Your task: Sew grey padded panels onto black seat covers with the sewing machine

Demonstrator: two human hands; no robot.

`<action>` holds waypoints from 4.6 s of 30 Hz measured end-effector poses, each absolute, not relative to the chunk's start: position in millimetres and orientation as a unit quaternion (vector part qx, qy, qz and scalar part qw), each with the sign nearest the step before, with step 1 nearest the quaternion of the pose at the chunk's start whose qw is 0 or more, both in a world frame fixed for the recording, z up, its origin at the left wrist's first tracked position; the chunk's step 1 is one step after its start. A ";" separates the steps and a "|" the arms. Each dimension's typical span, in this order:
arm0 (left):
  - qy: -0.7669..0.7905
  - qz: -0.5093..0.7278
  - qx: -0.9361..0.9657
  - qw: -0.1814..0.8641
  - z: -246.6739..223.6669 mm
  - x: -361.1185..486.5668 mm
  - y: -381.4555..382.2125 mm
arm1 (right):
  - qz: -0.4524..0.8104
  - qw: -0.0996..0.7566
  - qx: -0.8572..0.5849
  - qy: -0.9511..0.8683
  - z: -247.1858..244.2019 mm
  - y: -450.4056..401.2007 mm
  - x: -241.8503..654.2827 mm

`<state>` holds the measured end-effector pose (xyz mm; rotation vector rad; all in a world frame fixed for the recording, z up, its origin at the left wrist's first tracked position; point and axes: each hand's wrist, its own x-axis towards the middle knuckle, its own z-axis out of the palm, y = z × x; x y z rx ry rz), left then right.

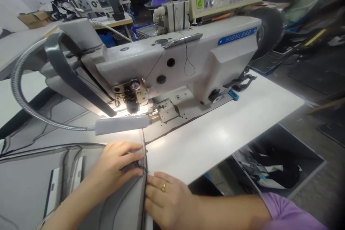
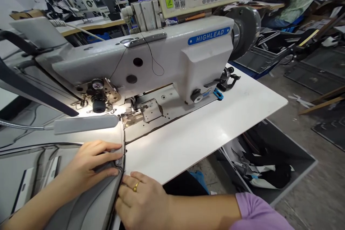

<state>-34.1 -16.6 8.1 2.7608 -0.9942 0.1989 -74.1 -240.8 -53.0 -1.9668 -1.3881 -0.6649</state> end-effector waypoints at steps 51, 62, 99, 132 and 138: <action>-0.352 0.041 0.932 0.084 27.1 -26.9 -15.2 | -0.230 0.230 -0.730 -0.601 -32.7 -235.9 -63.1; -0.222 0.070 0.971 -0.051 32.2 -8.2 -18.3 | -0.230 0.198 -0.695 -0.651 -24.5 -233.6 -74.3; -0.317 0.044 0.944 -0.079 49.1 6.3 -38.8 | -0.248 0.224 -0.694 -0.638 -18.2 -237.8 -75.4; -0.179 0.138 0.973 -0.034 16.3 -4.7 -36.6 | -0.211 0.189 -0.694 -0.661 -15.2 -251.2 -64.1; -0.169 0.149 0.974 -0.027 17.2 -3.1 -36.2 | -0.179 0.190 -0.701 -0.664 -8.8 -253.4 -61.7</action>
